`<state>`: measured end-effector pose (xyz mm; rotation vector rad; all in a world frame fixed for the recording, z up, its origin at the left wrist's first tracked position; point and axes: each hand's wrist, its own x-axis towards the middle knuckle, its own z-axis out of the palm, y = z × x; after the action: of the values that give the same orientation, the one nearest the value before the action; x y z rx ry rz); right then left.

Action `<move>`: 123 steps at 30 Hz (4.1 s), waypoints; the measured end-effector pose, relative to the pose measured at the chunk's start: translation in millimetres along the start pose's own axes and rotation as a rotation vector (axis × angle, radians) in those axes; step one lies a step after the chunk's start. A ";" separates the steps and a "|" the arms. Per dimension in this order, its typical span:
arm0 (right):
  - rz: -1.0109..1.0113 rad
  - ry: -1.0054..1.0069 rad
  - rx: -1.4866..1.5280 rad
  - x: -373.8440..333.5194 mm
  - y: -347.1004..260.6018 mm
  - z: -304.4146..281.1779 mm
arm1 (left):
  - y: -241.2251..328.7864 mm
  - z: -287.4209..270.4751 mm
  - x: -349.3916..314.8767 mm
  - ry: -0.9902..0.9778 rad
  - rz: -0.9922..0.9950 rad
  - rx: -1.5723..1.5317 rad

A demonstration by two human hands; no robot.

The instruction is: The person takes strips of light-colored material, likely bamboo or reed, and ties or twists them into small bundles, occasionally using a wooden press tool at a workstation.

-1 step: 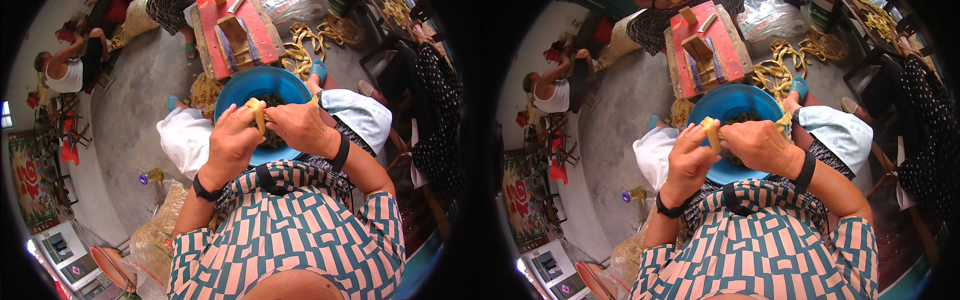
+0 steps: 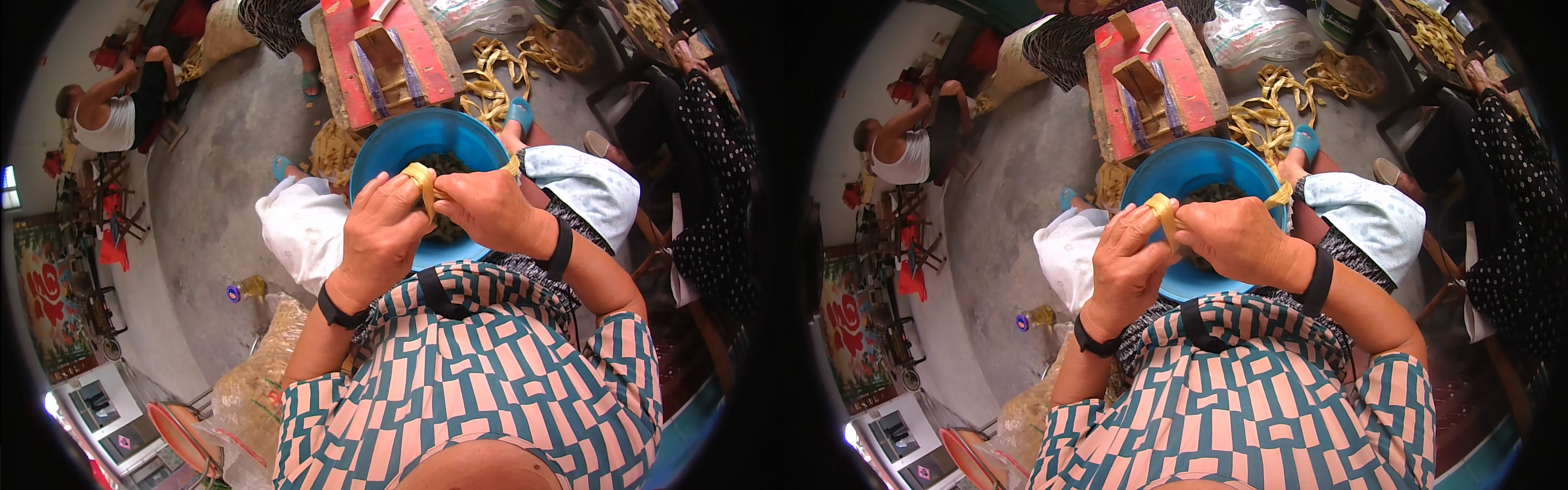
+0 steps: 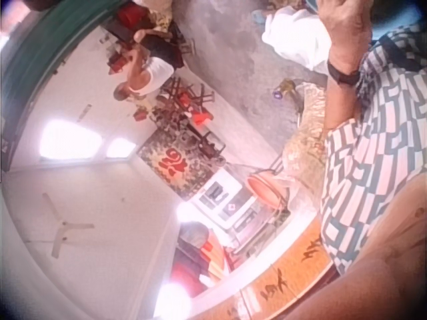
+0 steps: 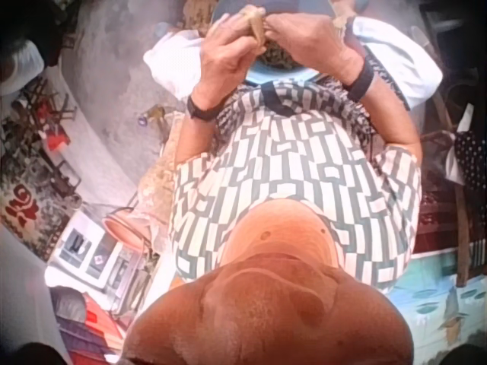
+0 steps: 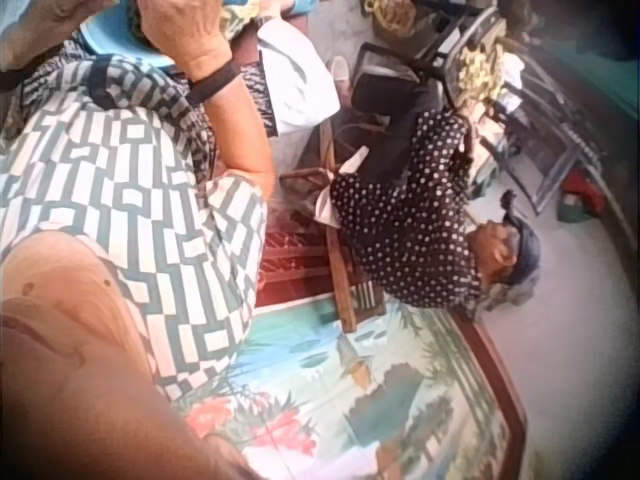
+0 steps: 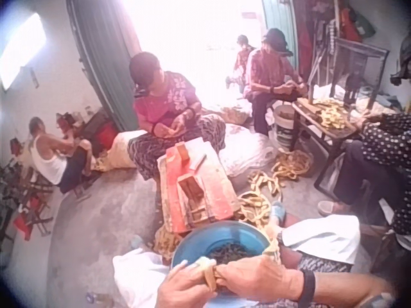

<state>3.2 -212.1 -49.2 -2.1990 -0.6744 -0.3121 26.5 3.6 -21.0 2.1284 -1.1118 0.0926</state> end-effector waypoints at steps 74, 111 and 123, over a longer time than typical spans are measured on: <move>-0.147 -0.129 -0.162 -15.7 2.0 -34.8 | -36.9 8.6 -25.0 0.290 -0.602 -0.706; -0.011 -0.422 0.085 -12.8 5.8 -40.5 | -4.6 -4.9 -1.8 -0.267 -0.103 -0.057; -0.068 0.032 -0.329 115.9 98.8 -48.7 | -97.7 -29.8 103.7 0.153 -0.391 0.037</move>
<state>154.5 -260.2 -30.0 -2.4787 -0.7230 -0.5240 171.0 -13.0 -15.8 2.2892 -0.5969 0.0919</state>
